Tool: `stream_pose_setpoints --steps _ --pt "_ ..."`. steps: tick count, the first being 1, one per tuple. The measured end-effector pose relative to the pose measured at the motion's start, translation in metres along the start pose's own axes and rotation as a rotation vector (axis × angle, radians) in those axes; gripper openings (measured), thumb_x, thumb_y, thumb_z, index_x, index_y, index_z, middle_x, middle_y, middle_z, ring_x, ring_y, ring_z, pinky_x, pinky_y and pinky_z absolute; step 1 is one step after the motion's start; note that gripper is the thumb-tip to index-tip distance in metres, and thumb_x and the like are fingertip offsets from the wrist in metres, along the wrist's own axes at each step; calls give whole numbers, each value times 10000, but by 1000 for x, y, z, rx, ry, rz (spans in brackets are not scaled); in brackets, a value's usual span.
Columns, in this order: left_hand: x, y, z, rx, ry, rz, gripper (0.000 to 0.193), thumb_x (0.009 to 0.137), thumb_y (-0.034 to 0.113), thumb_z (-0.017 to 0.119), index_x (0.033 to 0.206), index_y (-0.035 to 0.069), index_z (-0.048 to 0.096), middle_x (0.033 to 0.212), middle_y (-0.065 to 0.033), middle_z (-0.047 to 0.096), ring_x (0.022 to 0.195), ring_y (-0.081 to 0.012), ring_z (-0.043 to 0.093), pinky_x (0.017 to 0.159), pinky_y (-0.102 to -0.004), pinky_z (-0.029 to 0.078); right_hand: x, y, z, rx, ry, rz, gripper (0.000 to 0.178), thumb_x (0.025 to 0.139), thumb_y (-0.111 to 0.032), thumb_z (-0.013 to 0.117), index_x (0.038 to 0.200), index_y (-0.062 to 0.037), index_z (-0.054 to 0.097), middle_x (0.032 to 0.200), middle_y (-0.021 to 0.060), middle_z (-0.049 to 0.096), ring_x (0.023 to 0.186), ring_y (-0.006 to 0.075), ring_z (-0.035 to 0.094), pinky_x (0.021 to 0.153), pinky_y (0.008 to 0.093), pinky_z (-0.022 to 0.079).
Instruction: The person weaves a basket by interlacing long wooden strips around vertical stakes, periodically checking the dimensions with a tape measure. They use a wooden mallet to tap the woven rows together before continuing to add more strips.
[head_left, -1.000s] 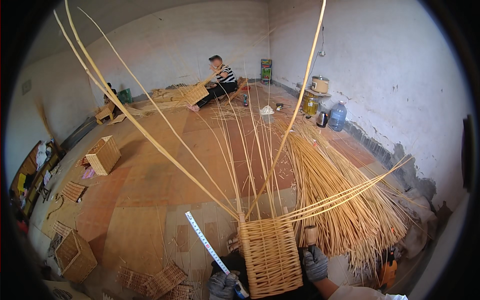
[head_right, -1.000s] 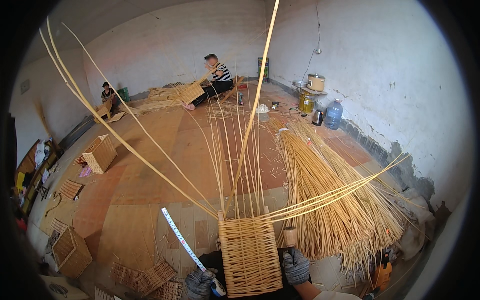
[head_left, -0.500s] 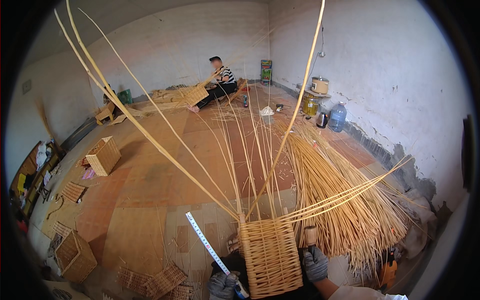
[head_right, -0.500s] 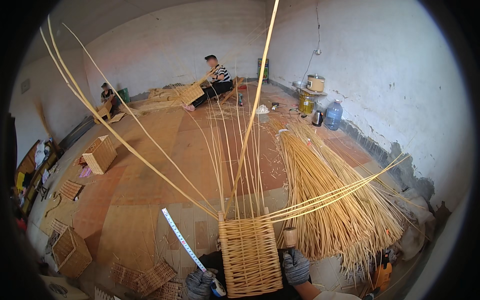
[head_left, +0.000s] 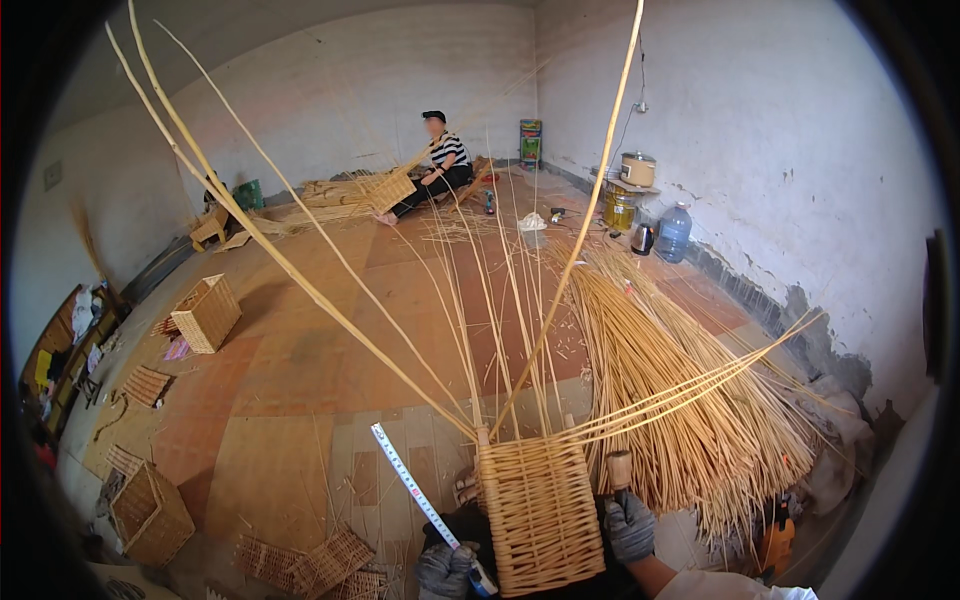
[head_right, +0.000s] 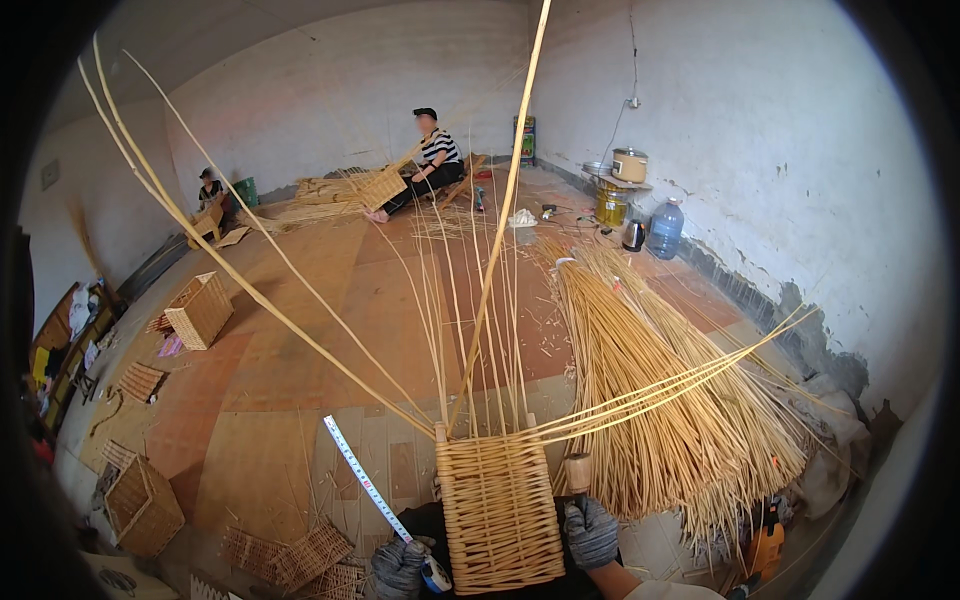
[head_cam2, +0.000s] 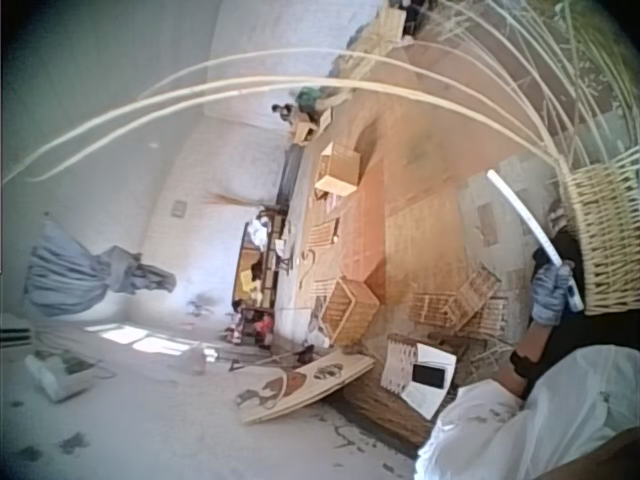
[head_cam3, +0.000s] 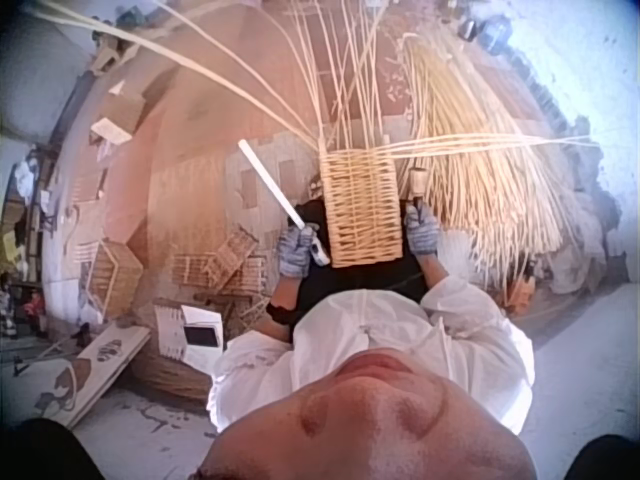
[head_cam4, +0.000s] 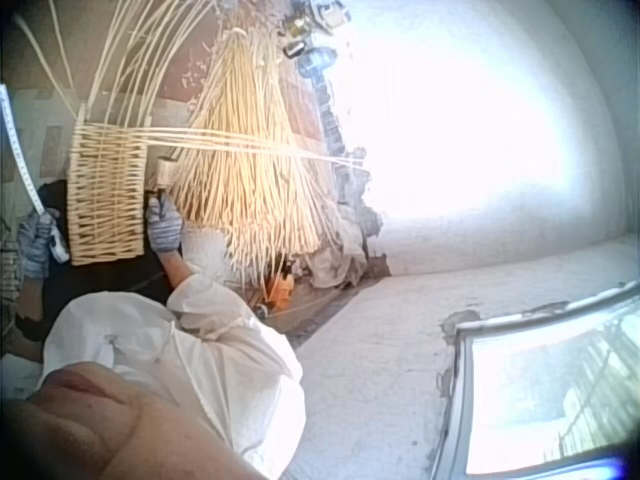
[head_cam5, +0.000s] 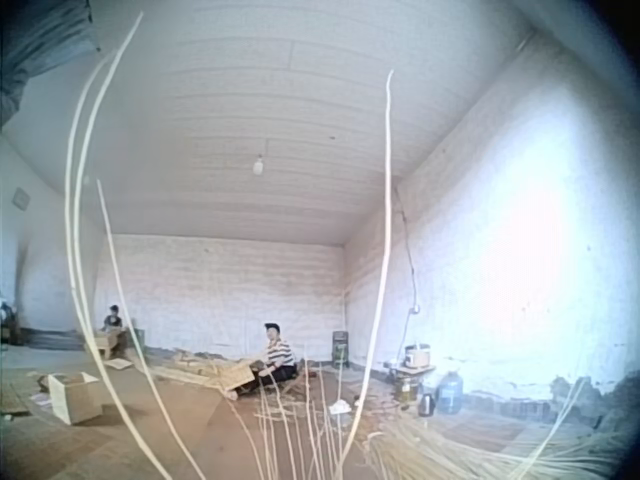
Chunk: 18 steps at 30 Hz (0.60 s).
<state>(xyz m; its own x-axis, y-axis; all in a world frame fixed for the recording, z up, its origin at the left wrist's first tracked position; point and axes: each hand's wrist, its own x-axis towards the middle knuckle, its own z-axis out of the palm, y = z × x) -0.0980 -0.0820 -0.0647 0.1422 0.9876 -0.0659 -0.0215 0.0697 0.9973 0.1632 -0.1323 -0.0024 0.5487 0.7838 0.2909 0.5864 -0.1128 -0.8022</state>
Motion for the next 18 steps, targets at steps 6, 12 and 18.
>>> stream_pose_setpoints --steps 6,12,18 --pt "0 0 0 16 -3 22 207 842 214 515 860 38 622 635 6 533 559 -75 487 493 -213 394 0 4 0 -17 0 -25 200 821 -204 490 758 -18 527 560 77 482 497 178 460 491 303 392" --pt "0 0 1 -36 0 9 208 839 219 516 854 43 627 633 5 535 559 -73 487 494 -219 395 0 4 1 -23 3 -18 252 820 -271 474 725 -41 509 547 95 477 493 230 464 475 340 373" --pt "0 0 0 39 5 23 213 839 224 510 855 45 625 631 4 534 558 -75 486 493 -224 395 0 1 1 -4 26 -40 293 818 -330 459 697 -66 493 536 110 469 486 278 464 454 375 351"
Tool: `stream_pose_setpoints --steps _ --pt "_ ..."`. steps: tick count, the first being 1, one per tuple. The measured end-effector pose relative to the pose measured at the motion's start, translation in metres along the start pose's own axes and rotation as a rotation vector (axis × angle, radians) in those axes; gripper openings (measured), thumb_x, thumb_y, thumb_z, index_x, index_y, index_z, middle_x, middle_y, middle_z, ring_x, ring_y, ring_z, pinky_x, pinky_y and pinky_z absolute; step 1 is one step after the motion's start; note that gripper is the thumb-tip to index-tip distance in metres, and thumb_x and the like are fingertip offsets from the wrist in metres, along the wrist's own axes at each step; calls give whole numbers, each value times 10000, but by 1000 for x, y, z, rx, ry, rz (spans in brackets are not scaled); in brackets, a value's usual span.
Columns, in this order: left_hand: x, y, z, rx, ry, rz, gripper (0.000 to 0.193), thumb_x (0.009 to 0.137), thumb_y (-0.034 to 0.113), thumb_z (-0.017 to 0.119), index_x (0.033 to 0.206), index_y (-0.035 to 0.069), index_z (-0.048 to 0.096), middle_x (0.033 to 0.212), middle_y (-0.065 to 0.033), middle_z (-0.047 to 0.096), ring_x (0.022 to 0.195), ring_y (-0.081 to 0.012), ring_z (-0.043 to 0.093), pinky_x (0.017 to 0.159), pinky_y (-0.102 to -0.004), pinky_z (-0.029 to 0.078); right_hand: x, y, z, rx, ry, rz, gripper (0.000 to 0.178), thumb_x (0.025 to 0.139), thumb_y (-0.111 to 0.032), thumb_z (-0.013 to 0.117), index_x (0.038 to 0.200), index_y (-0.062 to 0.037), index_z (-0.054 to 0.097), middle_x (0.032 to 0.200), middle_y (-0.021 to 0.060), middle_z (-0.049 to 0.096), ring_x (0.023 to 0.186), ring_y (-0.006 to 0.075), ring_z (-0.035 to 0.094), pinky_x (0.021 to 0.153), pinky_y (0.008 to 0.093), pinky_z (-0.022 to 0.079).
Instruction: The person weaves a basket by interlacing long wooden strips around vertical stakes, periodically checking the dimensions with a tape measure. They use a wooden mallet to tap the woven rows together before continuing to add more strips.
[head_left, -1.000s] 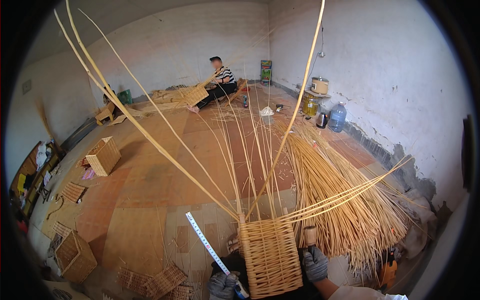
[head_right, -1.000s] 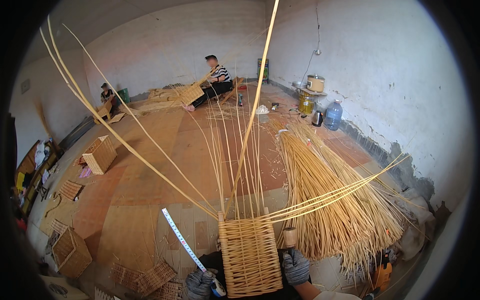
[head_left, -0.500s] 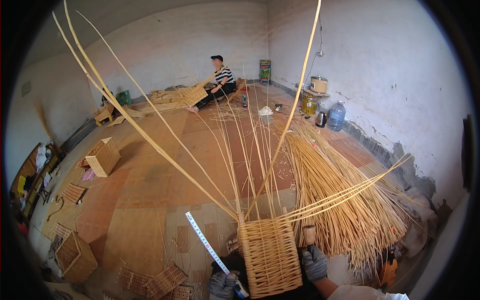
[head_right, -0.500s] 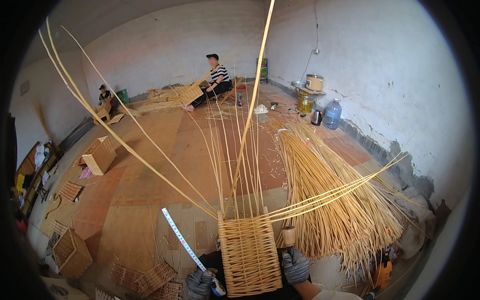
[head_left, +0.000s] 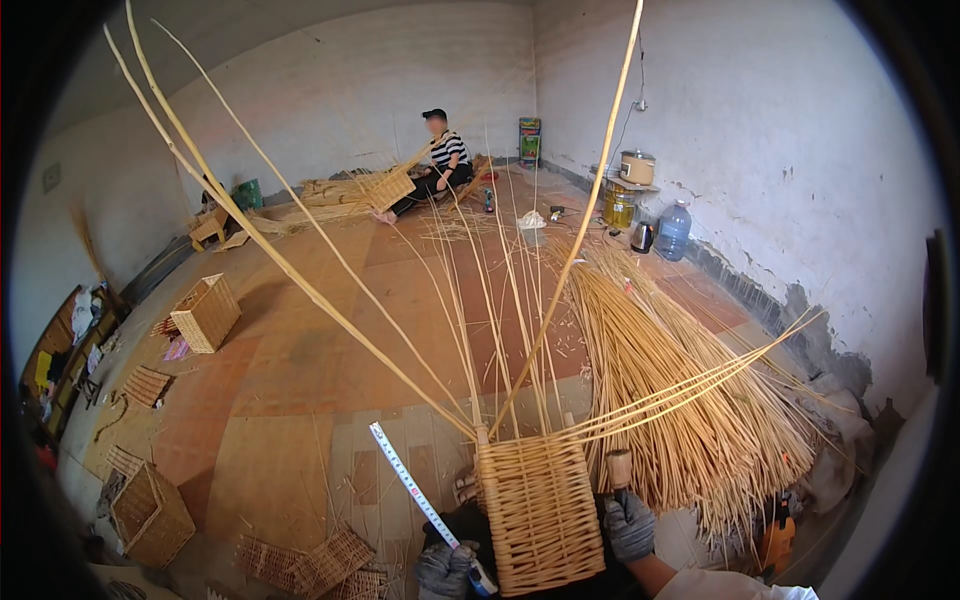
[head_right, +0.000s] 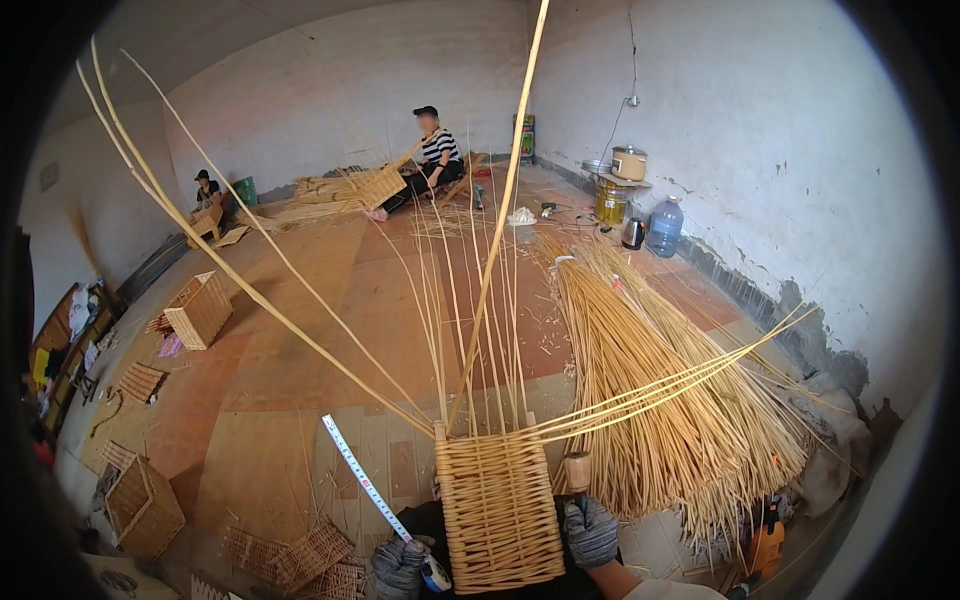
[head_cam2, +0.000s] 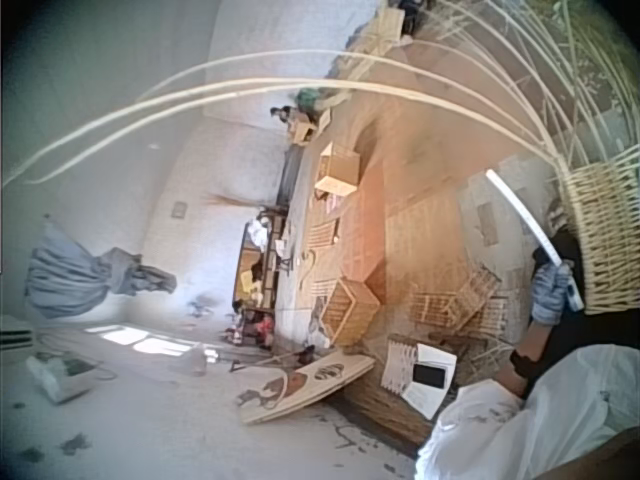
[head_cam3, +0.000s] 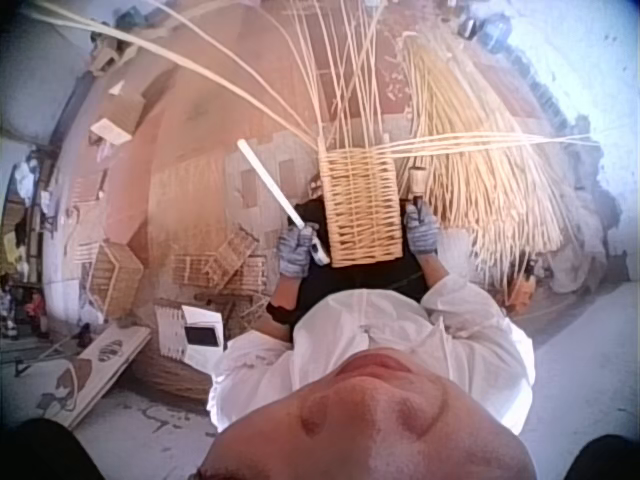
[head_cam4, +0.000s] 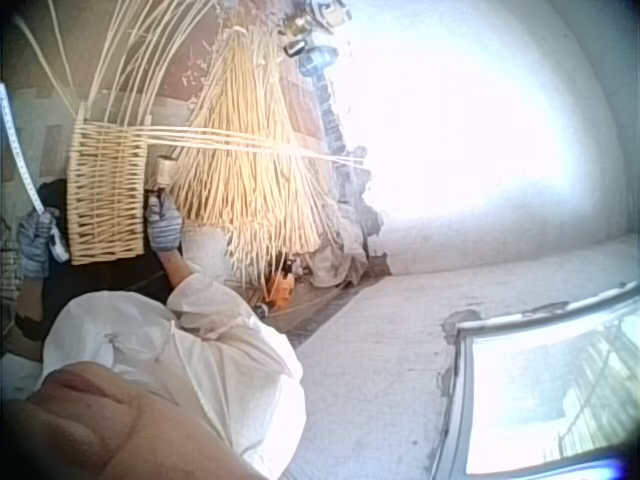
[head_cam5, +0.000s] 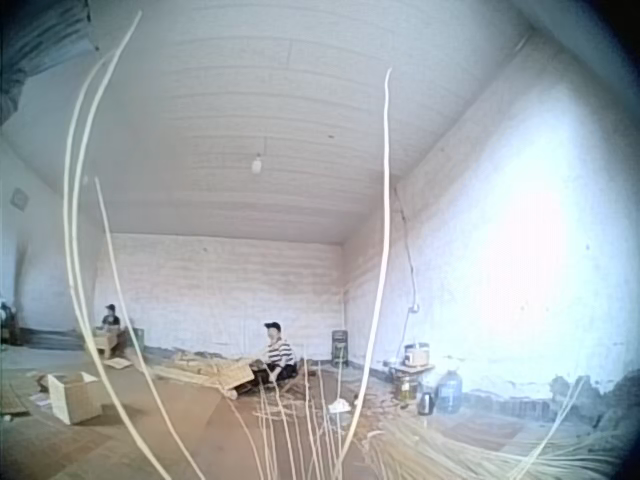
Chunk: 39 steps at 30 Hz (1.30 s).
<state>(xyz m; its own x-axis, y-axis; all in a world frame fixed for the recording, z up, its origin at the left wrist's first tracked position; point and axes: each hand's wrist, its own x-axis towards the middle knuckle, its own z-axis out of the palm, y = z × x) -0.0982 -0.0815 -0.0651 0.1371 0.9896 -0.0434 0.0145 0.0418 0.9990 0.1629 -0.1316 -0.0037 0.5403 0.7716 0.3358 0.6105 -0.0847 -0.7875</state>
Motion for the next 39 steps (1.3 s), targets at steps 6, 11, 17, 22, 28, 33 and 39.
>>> stream_pose_setpoints --steps 6,11,17,22,28,33,39 --pt "0 -1 0 27 6 18 213 840 225 507 853 47 623 638 3 533 561 -80 487 500 -224 398 -1 8 2 52 -16 36 280 818 -317 455 714 -60 498 543 114 468 495 274 466 462 365 360" --pt "-1 5 -1 16 -16 17 211 843 222 504 866 48 622 639 3 531 568 -81 489 506 -224 402 -1 14 4 140 -51 78 292 817 -325 453 725 -52 502 549 121 473 497 274 476 468 361 373" --pt "-4 15 2 -30 -22 -6 240 847 256 501 868 49 621 637 2 532 568 -85 496 507 -227 410 -3 17 2 -79 -13 20 204 810 -218 496 743 -27 517 546 101 488 477 227 473 474 330 392" --pt "-6 19 5 -19 3 -32 255 847 276 503 859 51 624 628 10 522 558 -80 487 490 -226 403 -2 20 4 -101 17 25 314 815 -332 463 709 -38 495 526 116 485 465 272 494 439 374 373" --pt "-3 15 4 -71 -8 27 223 836 218 512 897 13 575 616 -11 531 504 -105 506 454 -217 413 -3 16 3 -126 -20 59 245 816 -274 480 751 -41 517 553 110 489 478 268 474 472 347 397" --pt "-5 12 6 -221 -35 -63 192 829 165 508 915 -2 546 561 -18 514 436 -118 493 393 -216 400 -4 11 0 -92 6 8 232 812 -262 481 751 -41 516 541 111 482 473 263 472 472 351 396" --pt "-4 15 10 -229 9 -57 171 825 159 520 896 7 553 556 -12 507 423 -110 483 380 -211 385 -1 15 0 -42 0 -8 223 813 -246 477 736 -39 510 535 107 469 464 254 460 463 351 385"
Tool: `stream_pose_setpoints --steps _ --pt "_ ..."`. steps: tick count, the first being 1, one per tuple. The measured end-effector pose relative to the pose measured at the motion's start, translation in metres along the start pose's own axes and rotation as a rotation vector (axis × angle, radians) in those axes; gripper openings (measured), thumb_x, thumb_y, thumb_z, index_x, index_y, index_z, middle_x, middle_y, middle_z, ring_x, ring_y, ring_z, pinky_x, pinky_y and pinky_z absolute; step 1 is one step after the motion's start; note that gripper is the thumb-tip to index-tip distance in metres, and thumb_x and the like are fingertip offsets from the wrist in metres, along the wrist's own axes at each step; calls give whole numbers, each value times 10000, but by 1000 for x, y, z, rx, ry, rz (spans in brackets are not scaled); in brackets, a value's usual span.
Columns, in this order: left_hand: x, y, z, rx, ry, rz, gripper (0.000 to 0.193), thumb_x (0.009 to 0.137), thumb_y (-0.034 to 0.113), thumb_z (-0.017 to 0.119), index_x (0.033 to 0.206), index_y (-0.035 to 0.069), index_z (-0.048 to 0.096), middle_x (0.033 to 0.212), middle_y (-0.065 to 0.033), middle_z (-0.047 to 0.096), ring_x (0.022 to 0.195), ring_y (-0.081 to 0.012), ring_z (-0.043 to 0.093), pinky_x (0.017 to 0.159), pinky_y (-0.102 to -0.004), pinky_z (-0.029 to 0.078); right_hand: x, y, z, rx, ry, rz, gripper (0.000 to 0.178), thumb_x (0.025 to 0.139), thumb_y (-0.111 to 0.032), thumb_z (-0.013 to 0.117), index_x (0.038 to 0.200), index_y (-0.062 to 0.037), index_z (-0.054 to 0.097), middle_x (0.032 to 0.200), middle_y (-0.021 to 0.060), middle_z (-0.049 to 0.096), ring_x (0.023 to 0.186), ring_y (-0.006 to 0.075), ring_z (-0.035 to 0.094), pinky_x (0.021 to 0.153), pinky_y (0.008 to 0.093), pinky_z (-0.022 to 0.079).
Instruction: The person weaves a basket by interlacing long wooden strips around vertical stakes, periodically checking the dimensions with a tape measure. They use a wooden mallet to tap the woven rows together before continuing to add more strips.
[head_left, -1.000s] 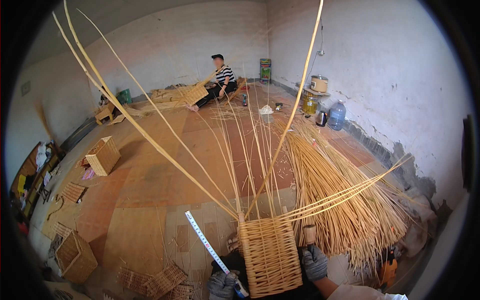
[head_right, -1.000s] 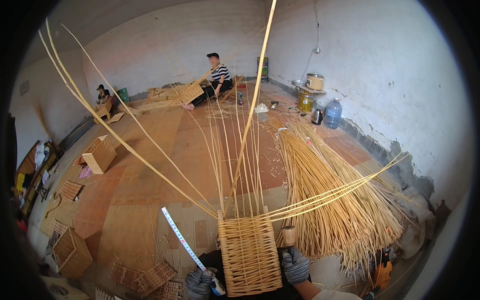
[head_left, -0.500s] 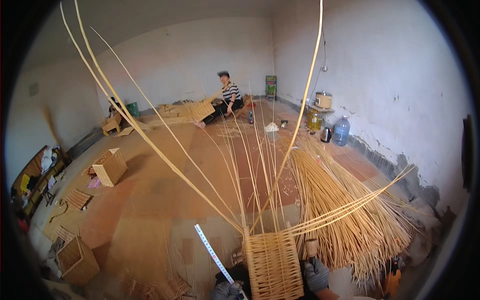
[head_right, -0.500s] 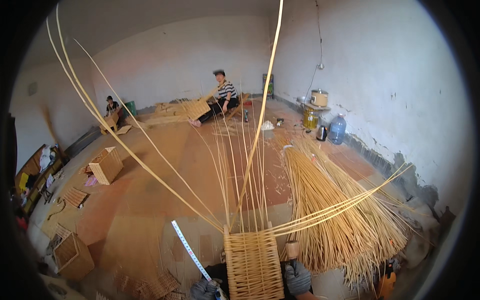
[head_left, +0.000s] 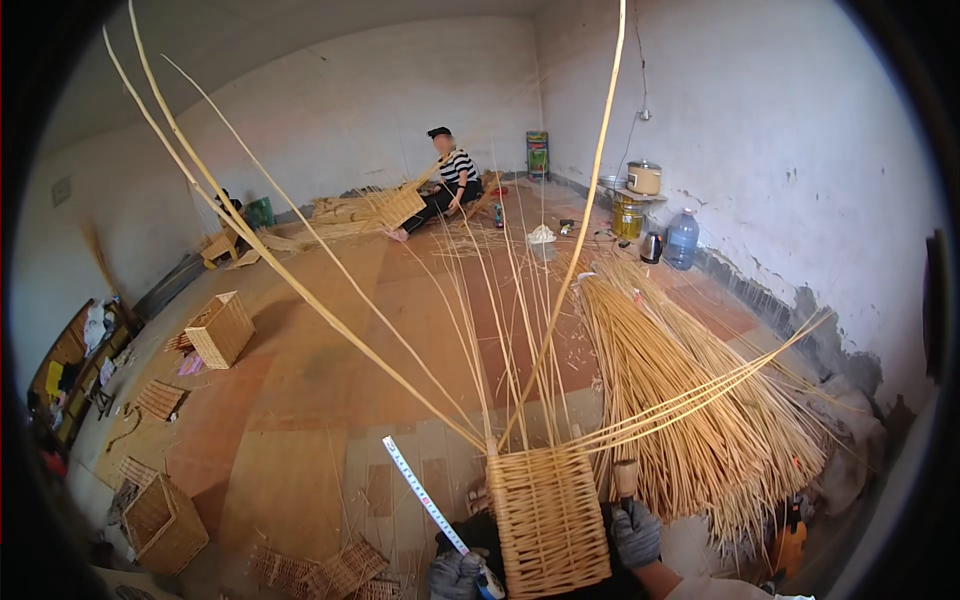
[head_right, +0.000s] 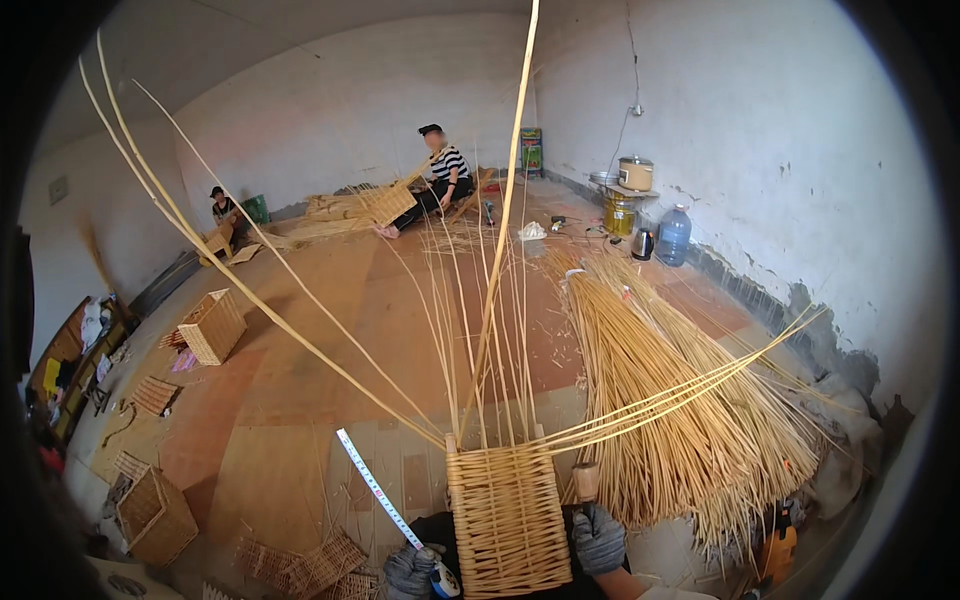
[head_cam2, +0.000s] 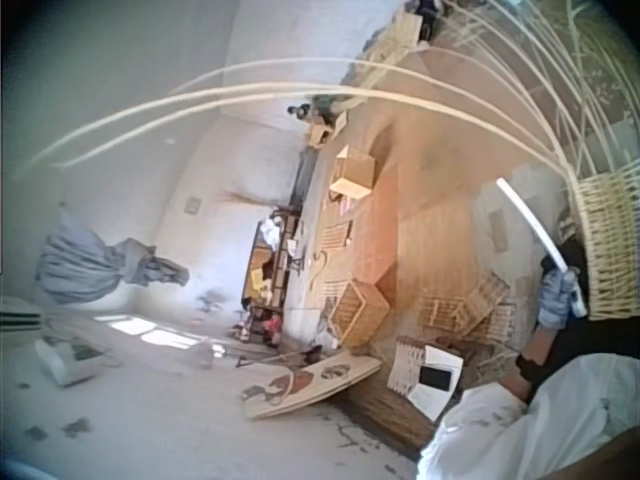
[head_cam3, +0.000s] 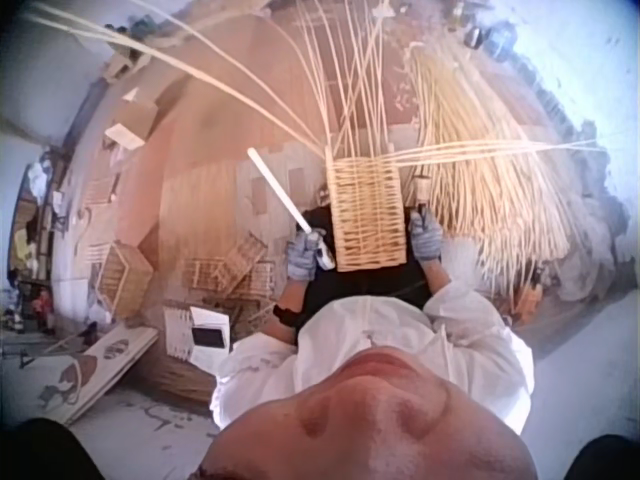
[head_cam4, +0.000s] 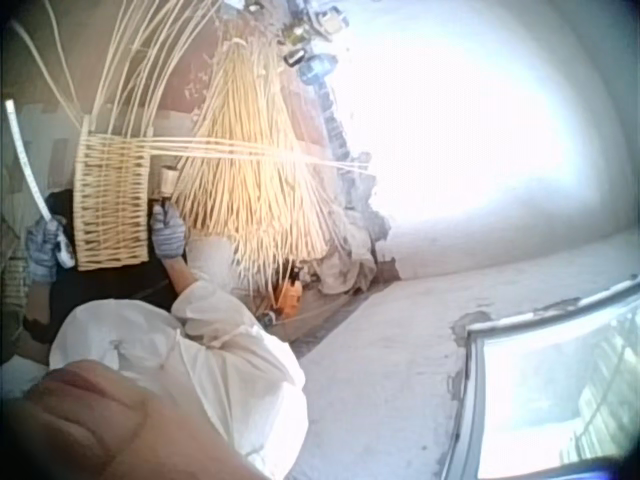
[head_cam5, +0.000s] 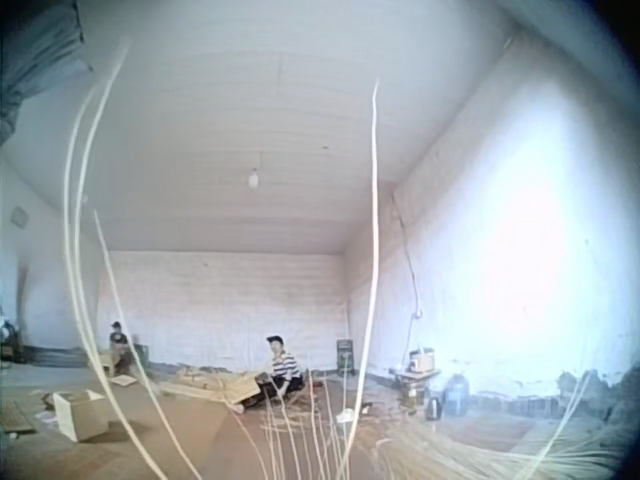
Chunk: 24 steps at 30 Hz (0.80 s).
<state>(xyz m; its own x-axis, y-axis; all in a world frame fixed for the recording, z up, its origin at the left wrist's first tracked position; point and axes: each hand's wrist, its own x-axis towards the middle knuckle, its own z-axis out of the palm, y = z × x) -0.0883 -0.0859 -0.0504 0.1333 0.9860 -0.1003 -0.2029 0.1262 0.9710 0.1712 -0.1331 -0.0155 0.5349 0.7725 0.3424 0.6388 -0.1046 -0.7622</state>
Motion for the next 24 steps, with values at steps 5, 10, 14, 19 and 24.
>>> stream_pose_setpoints --steps 5,10,14,19,24 --pt "0 -2 -2 -19 -13 -11 176 830 175 531 882 9 565 573 -3 512 431 -103 485 389 -211 387 -1 -4 -1 -15 -2 0 227 816 -248 477 733 -38 507 536 102 469 465 237 466 461 342 385" --pt "0 -6 -7 131 -2 89 182 836 185 535 886 16 579 600 -1 530 450 -95 489 411 -207 395 -1 -6 -2 64 -16 80 252 826 -268 478 724 -38 503 544 104 480 474 228 485 461 327 390" --pt "0 -4 -7 82 -25 38 191 840 197 533 879 21 597 603 2 536 479 -80 489 433 -198 387 -1 -2 -1 38 -24 56 250 824 -267 480 723 -39 501 542 105 484 472 228 480 463 328 390" --pt "-2 1 -4 36 -17 13 191 837 193 532 864 17 602 592 0 532 480 -80 489 433 -198 386 -1 2 0 -12 -26 97 226 814 -242 497 718 -38 499 532 101 481 466 230 468 466 334 387" --pt "-1 2 -4 16 -11 -6 179 829 178 535 861 17 606 593 5 529 485 -74 489 440 -200 389 -1 -3 -1 52 -23 55 197 812 -212 491 727 -34 503 539 97 475 464 218 463 468 326 386"
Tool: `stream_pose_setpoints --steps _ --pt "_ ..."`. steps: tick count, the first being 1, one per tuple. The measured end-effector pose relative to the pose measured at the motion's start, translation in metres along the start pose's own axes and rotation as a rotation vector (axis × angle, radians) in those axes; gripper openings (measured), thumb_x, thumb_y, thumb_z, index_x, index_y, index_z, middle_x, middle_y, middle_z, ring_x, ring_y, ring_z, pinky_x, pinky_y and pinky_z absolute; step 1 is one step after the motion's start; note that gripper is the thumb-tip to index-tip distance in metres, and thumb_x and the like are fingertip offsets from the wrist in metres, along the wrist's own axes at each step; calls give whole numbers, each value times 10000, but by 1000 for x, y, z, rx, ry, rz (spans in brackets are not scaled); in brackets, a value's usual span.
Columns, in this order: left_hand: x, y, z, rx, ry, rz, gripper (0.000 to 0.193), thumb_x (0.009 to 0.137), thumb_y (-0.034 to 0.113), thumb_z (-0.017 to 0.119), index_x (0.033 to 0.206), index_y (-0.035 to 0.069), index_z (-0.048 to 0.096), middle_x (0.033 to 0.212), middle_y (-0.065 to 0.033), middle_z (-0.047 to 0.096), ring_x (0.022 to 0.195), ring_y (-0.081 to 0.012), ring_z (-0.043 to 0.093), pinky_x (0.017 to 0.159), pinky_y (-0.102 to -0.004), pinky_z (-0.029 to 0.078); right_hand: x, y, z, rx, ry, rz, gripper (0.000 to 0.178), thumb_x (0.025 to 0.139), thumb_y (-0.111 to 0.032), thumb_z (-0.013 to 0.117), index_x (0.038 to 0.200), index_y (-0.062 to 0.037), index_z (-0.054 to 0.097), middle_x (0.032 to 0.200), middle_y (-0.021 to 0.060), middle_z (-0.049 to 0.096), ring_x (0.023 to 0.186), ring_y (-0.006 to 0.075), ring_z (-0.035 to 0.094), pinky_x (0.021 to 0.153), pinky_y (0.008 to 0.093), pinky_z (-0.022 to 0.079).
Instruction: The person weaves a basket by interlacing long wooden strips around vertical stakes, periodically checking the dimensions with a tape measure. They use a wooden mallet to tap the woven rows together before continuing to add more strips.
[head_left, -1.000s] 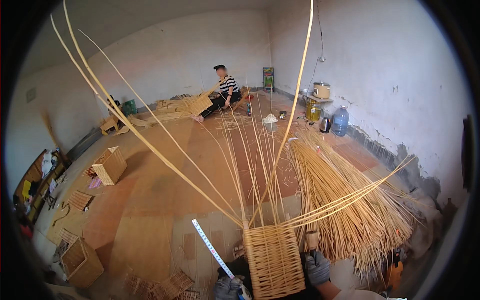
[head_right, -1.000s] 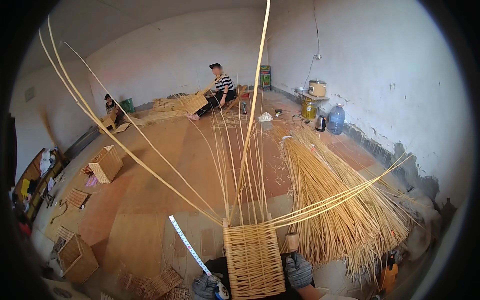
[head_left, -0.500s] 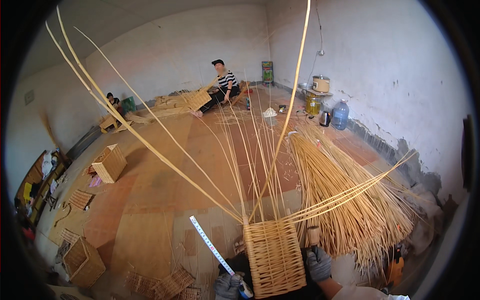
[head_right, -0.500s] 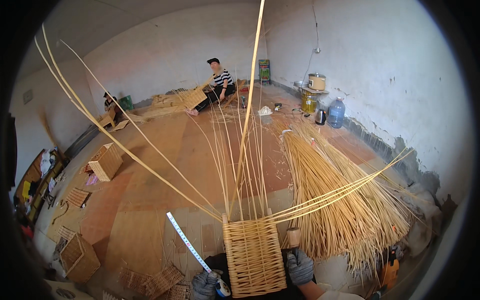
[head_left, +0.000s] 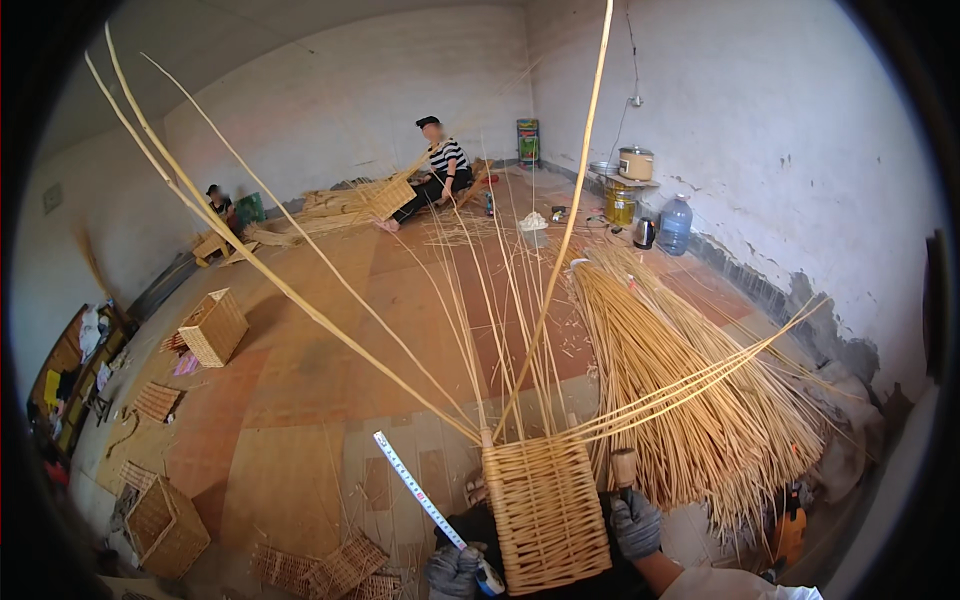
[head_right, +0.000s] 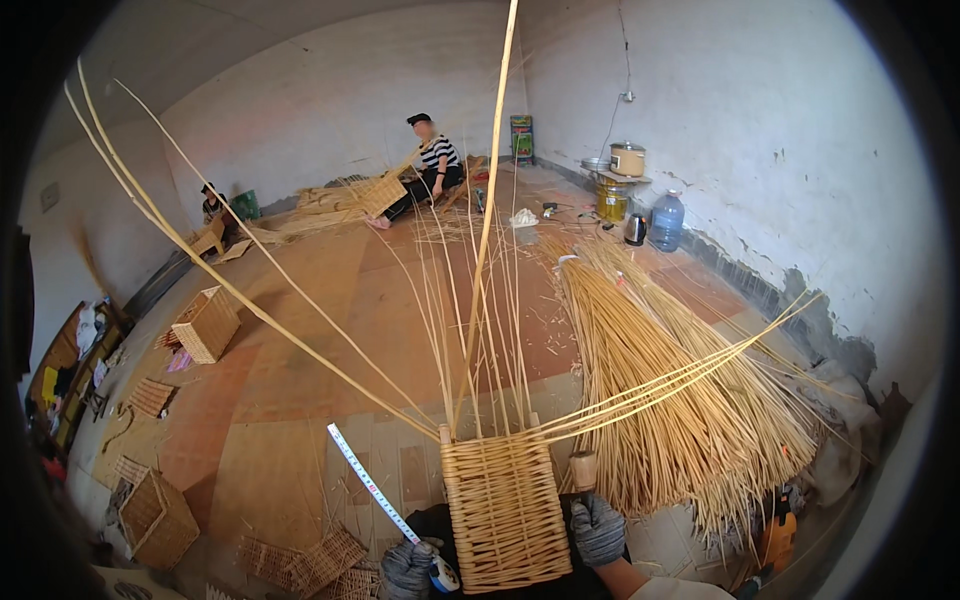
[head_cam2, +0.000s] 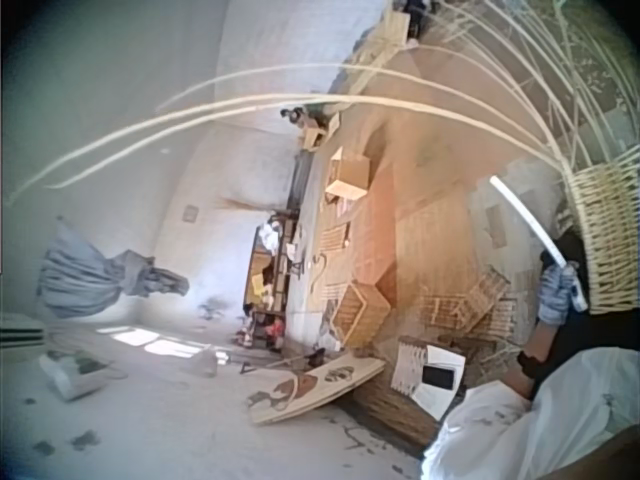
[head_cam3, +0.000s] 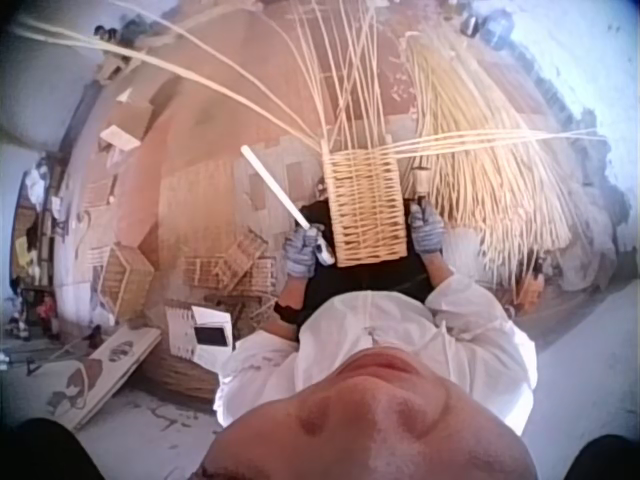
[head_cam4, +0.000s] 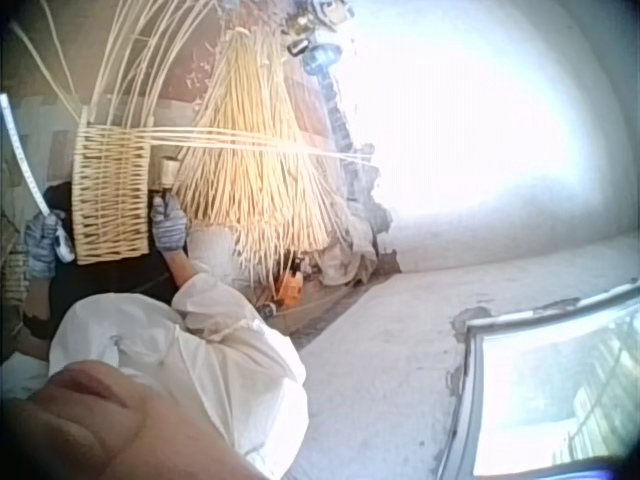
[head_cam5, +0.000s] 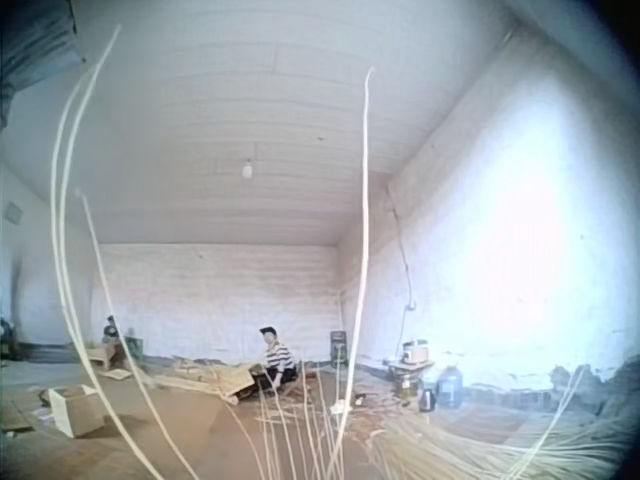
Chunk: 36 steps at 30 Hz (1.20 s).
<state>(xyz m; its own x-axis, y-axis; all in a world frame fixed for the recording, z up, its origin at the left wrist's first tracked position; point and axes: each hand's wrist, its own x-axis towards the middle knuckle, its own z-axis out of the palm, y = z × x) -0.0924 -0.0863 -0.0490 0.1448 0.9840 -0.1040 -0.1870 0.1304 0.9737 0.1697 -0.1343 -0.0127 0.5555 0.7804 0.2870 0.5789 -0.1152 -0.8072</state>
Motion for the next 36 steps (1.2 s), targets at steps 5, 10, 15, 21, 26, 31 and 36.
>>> stream_pose_setpoints --steps 5,10,15,21,26,31,36 --pt "2 -3 -3 85 -1 29 177 831 179 533 862 24 613 605 14 529 496 -67 486 449 -199 387 0 -3 0 88 -32 36 172 811 -184 475 743 -31 513 539 86 476 465 193 463 466 313 388" --pt "0 0 -3 116 -1 35 180 833 184 533 864 28 616 621 15 533 520 -62 488 465 -197 392 0 -4 -1 34 -9 55 168 814 -178 464 755 -32 521 539 75 476 470 178 464 466 305 392" --pt "-2 3 -1 12 -9 -11 184 833 187 537 874 22 608 625 9 537 532 -66 493 474 -198 400 0 -9 -3 10 -4 -2 167 817 -175 463 756 -31 523 547 78 480 473 178 477 468 306 395" --pt "0 -3 -2 44 7 15 177 830 185 542 871 25 608 609 9 532 526 -71 493 465 -209 399 1 -10 -4 -5 15 -56 174 824 -185 478 754 -32 524 559 80 484 478 172 484 467 301 397" --pt "1 -3 -4 178 18 53 181 835 199 537 877 38 609 603 15 522 521 -66 477 460 -210 387 0 -9 -3 -23 23 -69 171 823 -181 484 752 -30 523 567 81 489 480 173 490 468 297 399" --pt "-1 3 -2 164 13 34 190 839 208 531 880 42 613 608 17 520 523 -64 470 463 -210 381 1 -12 -3 20 10 -44 168 822 -173 482 747 -27 523 562 77 488 480 164 489 465 292 396" --pt "-2 6 0 119 0 28 211 840 234 532 884 45 614 623 19 521 545 -64 475 481 -208 384 1 -12 -3 -14 16 -42 165 822 -170 478 746 -31 523 563 78 486 477 172 480 464 291 392"
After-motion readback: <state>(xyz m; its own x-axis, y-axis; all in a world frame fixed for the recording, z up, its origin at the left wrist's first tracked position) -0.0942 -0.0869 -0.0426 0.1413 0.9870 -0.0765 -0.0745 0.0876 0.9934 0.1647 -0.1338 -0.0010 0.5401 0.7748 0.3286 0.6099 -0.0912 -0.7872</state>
